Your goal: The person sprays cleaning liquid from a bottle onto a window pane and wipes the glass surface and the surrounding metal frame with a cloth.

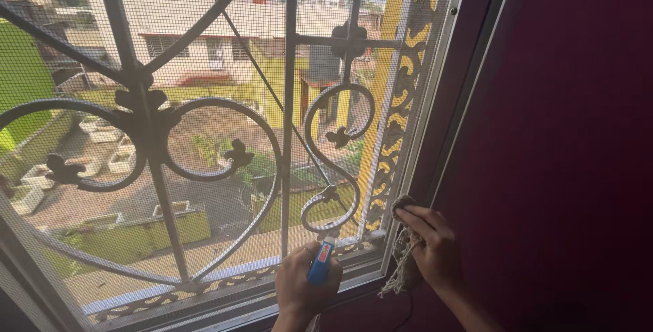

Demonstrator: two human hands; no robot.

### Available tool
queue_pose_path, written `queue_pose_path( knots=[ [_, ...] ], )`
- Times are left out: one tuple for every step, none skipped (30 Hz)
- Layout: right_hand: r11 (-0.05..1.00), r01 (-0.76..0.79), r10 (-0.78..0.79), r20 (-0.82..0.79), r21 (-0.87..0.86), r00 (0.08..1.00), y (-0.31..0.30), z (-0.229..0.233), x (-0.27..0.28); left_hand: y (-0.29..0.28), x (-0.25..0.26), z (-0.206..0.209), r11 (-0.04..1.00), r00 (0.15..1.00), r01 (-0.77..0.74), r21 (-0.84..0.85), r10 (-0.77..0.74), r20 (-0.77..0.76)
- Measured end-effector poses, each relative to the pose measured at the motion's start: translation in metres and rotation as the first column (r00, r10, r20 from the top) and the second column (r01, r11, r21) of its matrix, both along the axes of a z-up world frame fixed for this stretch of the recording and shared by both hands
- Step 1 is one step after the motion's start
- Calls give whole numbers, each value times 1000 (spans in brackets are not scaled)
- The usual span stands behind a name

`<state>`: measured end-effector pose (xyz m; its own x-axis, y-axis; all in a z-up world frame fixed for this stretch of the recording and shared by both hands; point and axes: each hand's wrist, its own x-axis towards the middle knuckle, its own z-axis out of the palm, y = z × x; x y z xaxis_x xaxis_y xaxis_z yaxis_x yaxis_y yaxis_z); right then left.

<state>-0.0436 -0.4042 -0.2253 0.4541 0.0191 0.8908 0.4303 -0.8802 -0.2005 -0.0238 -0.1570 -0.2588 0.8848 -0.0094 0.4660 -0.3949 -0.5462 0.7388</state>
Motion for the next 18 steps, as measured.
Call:
queue_pose_path(
  knots=[
    [1000, 11, -11, 7, -17, 1000, 4, 5, 1, 3, 0, 0, 999, 996, -5, -45, 9, 89],
    [999, 22, -21, 15, -33, 1000, 9, 10, 2, 6, 1, 1, 996, 984, -7, -91, 23, 177],
    [999, 24, -23, 44, -42, 999, 13, 17, 4, 8, 2, 1, 991, 964, -5, -136, 41, 264],
    [998, 27, -24, 72, -51, 997, 17, 23, 7, 8, 2, 3, 991, 957, -24, -132, 61, 285],
    [998, 30, -24, 98, -61, 995, 20, 28, 9, 7, 3, 4, 991, 949, -43, -130, 82, 304],
    [998, 28, -21, 122, -62, 992, 24, 34, 11, 7, 3, 5, 990, 941, -63, -128, 102, 322],
    [998, 26, -17, 146, -63, 989, 27, 39, 14, 9, 4, 6, 988, 941, -56, -144, 101, 324],
    [998, 24, -13, 169, -65, 986, 29, 42, 17, 11, 4, 7, 986, 940, -49, -161, 99, 325],
    [997, 24, -11, 178, -75, 984, 32, 45, 19, 12, 6, 8, 983, 939, -40, -178, 98, 330],
    [996, 25, -8, 187, -86, 982, 35, 48, 21, 12, 5, 8, 980, 936, -40, -194, 105, 336],
    [995, 24, -5, 195, -96, 981, 37, 50, 24, 11, 4, 7, 977, 933, -41, -211, 113, 342],
    [993, 40, -17, 204, -108, 979, 39, 51, 27, 11, 3, 7, 973, 930, -41, -227, 121, 348],
    [991, 55, -28, 213, -120, 977, 41, 51, 30, 11, 5, 7, 969, 932, -25, -244, 111, 346],
    [989, 70, -39, 222, -132, 974, 43, 50, 35, 10, 8, 9, 965, 933, -9, -261, 102, 344],
    [987, 95, -64, 232, -127, 971, 46, 47, 38, 10, 9, 9, 961, 937, 4, -278, 93, 337],
    [985, 120, -88, 242, -122, 966, 49, 44, 42, 10, 12, 10, 969, 933, -10, -248, 98, 345],
    [982, 146, -112, 256, -117, 960, 51, 42, 46, 9, 16, 11, 976, 928, -25, -217, 103, 357],
    [983, 149, -115, 267, -111, 957, 53, 39, 49, 8, 20, 12, 982, 923, -39, -187, 107, 369]
  ],
)
